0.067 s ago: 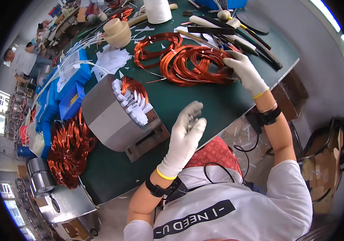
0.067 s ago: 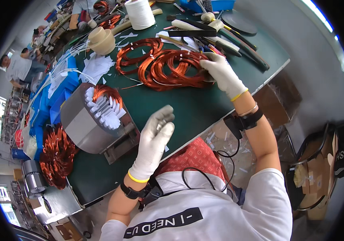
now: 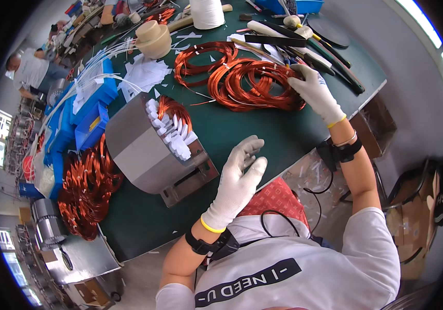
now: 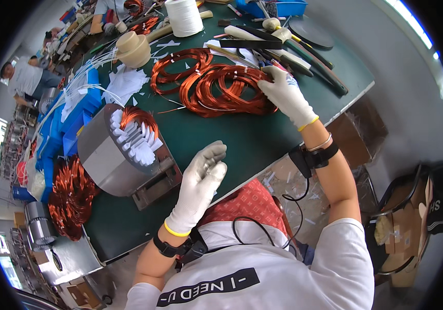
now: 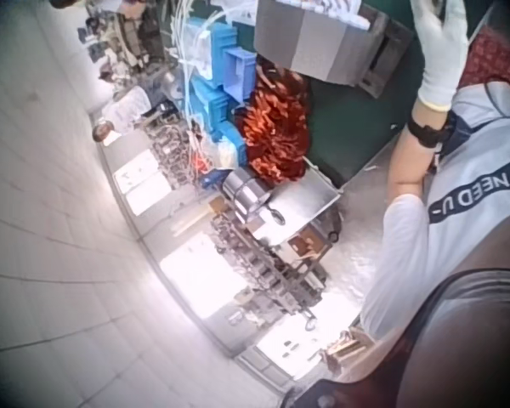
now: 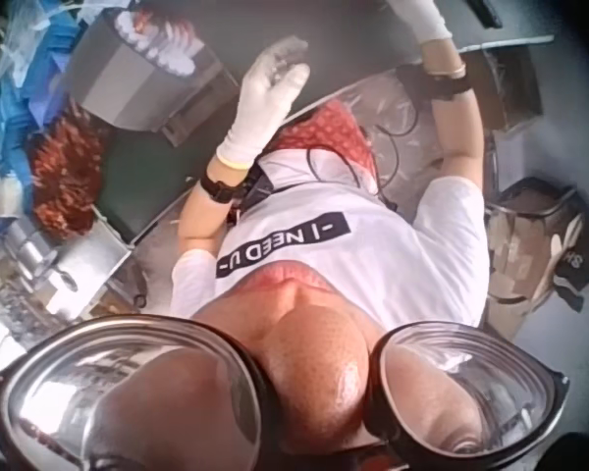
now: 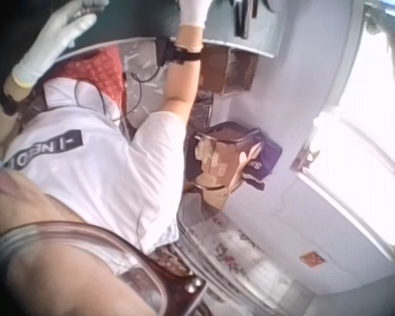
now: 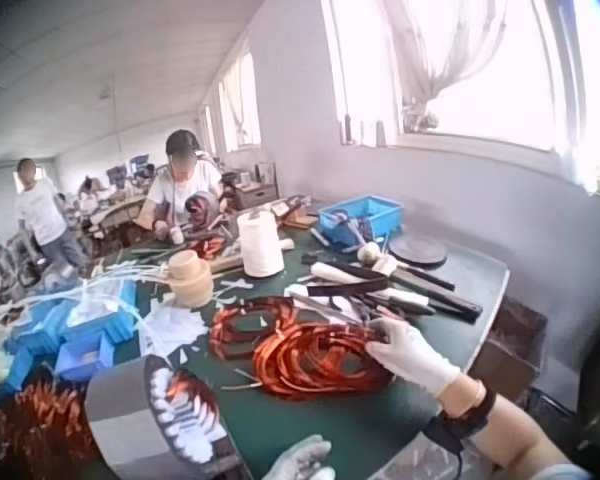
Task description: Manually inserting copper wire coils into an electric motor stator housing at a workshop bench.
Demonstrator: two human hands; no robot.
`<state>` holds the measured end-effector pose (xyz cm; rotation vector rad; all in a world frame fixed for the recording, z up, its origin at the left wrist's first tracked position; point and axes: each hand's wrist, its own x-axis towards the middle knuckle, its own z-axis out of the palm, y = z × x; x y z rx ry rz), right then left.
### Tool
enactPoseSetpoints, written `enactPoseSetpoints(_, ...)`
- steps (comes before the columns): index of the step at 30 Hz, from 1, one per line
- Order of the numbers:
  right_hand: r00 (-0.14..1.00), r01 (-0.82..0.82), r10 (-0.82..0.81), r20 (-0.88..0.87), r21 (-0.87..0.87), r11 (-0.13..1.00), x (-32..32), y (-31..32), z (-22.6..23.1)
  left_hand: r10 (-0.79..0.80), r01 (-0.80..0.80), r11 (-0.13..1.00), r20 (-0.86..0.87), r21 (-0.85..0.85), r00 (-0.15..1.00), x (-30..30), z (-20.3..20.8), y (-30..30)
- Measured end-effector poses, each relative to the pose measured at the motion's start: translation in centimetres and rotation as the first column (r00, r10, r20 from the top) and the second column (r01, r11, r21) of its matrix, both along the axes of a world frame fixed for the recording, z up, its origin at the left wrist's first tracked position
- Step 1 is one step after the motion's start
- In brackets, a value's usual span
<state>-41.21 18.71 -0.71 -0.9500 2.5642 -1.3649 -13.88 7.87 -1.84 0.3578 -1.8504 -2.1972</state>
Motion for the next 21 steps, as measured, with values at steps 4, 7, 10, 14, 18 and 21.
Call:
enactPoseSetpoints(4,0.794,0.233,0.058,-0.605,0.392,0.89,-0.7,-2.2,0.5,-0.019,0.005,0.962,-0.05,-0.275,0.999,0.1,-0.1,0.1)
enactPoseSetpoints(7,0.879,0.077,0.213,-0.427,0.568,0.819,-1.9,-3.9,1.1,-0.034,0.012,0.922,-0.051,-0.386,0.998,0.1,-0.6,-0.6)
enactPoseSetpoints(10,0.898,0.018,0.227,-0.378,0.546,0.838,-3.1,-4.5,0.9,-0.033,0.012,0.962,-0.074,-0.272,0.997,0.1,-1.2,-0.6)
enactPoseSetpoints(14,0.862,-0.126,0.299,-0.408,0.399,0.908,-2.5,-7.0,2.2,-0.03,0.014,0.976,-0.073,-0.218,0.997,0.2,-1.2,-0.7)
enactPoseSetpoints(18,0.685,-0.291,0.493,-0.536,0.419,0.86,-2.7,-10.7,1.5,-0.025,-0.003,0.947,-0.086,-0.321,0.996,0.1,-1.3,-0.8)
enactPoseSetpoints(21,0.698,-0.273,0.523,-0.489,0.493,0.826,-4.3,-12.3,1.0,-0.005,-0.03,0.953,-0.114,-0.302,0.993,0.3,-1.2,-0.8)
